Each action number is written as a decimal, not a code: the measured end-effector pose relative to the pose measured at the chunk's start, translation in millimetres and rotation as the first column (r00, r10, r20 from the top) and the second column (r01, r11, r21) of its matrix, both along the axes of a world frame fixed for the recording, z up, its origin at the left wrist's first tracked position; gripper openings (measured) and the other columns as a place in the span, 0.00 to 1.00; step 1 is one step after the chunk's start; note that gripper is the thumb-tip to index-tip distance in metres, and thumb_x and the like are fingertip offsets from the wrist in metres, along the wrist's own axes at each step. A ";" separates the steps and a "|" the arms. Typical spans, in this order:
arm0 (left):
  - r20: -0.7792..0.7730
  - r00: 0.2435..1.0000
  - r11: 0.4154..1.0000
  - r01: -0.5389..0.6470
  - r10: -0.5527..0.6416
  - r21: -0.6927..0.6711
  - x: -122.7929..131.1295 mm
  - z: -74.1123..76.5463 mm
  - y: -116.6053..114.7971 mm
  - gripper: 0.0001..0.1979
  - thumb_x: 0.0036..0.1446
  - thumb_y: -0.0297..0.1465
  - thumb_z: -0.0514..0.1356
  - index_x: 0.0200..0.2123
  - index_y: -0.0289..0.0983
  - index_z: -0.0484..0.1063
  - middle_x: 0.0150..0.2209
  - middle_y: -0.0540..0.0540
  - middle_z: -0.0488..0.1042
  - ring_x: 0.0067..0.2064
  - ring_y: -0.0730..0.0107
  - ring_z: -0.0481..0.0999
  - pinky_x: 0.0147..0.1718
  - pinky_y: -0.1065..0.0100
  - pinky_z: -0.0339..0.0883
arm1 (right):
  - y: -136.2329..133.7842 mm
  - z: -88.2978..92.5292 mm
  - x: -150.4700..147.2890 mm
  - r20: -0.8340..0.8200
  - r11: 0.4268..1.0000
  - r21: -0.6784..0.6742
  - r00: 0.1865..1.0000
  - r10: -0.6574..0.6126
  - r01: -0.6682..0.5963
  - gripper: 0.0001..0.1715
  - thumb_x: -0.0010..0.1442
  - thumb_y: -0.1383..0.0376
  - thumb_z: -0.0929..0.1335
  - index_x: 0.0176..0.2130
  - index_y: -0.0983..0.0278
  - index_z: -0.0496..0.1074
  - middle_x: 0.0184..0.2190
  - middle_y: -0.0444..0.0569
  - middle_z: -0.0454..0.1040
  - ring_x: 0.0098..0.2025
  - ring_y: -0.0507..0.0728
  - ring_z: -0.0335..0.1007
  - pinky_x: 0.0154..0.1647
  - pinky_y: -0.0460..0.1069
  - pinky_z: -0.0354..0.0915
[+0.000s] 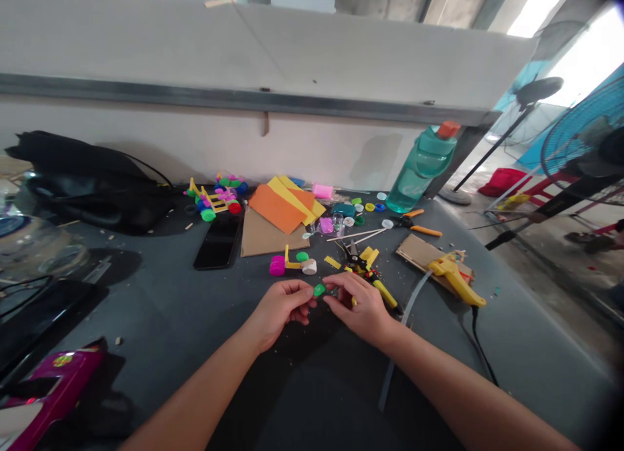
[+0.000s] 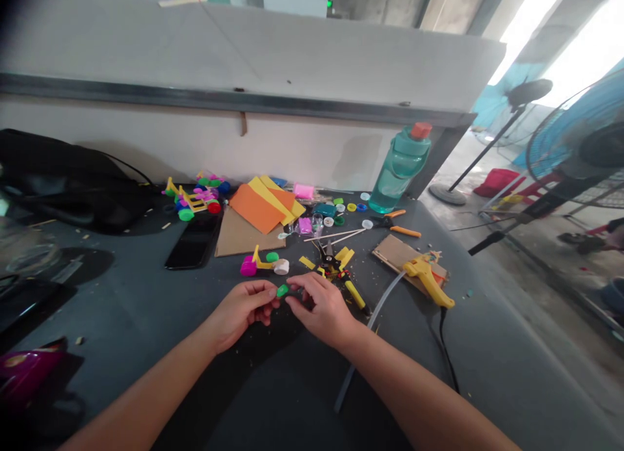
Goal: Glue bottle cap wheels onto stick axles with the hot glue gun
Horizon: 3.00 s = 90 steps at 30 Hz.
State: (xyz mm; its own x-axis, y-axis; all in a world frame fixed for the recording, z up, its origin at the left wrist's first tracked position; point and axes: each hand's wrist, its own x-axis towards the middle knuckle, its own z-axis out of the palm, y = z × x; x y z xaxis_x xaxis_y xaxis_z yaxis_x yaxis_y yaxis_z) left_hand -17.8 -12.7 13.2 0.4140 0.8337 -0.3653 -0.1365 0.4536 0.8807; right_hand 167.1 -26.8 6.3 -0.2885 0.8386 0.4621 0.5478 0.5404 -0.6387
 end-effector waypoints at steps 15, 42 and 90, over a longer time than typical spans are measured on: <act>-0.135 0.989 0.991 0.076 -0.061 0.108 -1.8 -2.3 2.5 0.11 0.50 0.37 0.62 0.28 0.33 0.71 0.26 0.50 0.70 0.23 0.79 0.66 0.23 0.74 0.63 | 2.1 1.6 -2.5 -0.097 0.994 -0.112 0.995 -0.019 0.008 0.08 0.56 0.66 0.67 0.38 0.63 0.72 0.30 0.47 0.73 0.27 0.50 0.66 0.28 0.45 0.65; -0.377 0.926 0.912 0.167 -0.014 0.375 -3.3 -0.7 3.5 0.10 0.51 0.37 0.59 0.30 0.35 0.72 0.24 0.52 0.69 0.23 0.76 0.67 0.24 0.73 0.62 | 6.9 3.5 -1.8 -0.345 0.761 -0.633 0.932 -0.113 -0.142 0.08 0.53 0.63 0.67 0.32 0.64 0.73 0.16 0.40 0.67 0.17 0.47 0.62 0.15 0.40 0.56; -0.517 0.592 0.583 0.096 0.618 0.807 -35.4 -40.5 42.2 0.14 0.55 0.29 0.55 0.46 0.39 0.66 0.45 0.43 0.72 0.47 0.60 0.70 0.47 0.58 0.64 | 62.4 3.0 2.5 0.173 0.968 0.242 0.984 0.027 -0.069 0.09 0.57 0.70 0.64 0.36 0.61 0.73 0.35 0.48 0.76 0.38 0.55 0.71 0.41 0.51 0.65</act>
State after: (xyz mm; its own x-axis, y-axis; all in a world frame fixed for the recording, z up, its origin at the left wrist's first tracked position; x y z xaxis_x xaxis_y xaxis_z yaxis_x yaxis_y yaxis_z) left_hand -53.2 29.5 -27.3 0.0328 0.9347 0.3539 0.6671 -0.2841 0.6886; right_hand 169.6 35.6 9.3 -0.4165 0.6883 0.5940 0.6050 0.6975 -0.3840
